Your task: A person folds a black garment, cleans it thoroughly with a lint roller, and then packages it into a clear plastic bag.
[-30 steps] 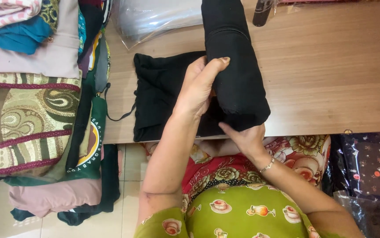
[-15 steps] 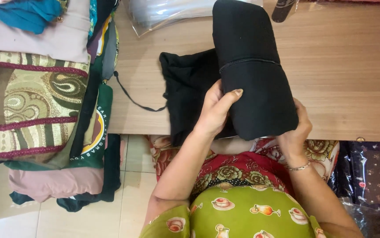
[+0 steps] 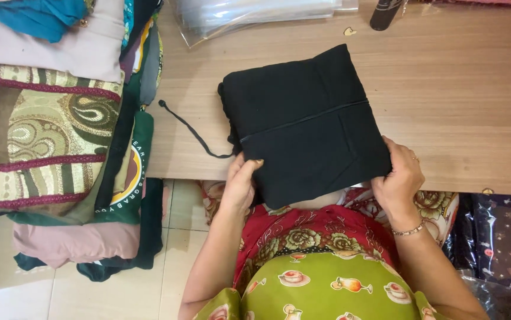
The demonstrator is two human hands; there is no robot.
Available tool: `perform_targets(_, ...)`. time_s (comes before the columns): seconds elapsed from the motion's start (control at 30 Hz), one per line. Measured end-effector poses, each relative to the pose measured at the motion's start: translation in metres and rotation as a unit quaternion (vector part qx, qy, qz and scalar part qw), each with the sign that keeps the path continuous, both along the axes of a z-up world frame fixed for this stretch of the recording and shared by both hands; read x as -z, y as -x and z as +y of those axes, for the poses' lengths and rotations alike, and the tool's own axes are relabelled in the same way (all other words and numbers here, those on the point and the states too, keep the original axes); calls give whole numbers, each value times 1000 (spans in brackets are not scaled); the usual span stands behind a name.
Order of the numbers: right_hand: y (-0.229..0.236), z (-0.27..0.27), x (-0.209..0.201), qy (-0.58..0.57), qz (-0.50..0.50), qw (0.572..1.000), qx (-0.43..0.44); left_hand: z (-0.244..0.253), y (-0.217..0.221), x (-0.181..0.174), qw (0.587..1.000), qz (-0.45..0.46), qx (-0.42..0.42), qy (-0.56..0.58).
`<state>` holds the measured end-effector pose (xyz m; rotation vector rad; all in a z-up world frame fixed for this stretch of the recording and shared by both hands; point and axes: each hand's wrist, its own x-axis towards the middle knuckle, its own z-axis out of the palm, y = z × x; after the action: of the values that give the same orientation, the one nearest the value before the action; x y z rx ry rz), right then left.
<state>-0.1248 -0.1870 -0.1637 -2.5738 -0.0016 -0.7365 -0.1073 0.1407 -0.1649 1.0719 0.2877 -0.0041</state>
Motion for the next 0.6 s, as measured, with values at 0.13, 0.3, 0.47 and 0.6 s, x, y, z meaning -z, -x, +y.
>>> perform_targets(0.13, 0, 5, -10, -22, 11, 1000, -12, -3, 3, -13, 1000, 1, -10, 2)
perform_targets(0.3, 2, 4, -14, -37, 22, 999, -18, -7, 17, -16, 999, -19, 15, -45)
perform_targets(0.47, -1, 2, -6, -35, 26, 999, -10, 6, 26, -19, 981, 69, 52, -176)
perform_targets(0.6, -4, 2, -7, -36, 8, 999, -16, -21, 20, -137, 908, 144, 118, -376)
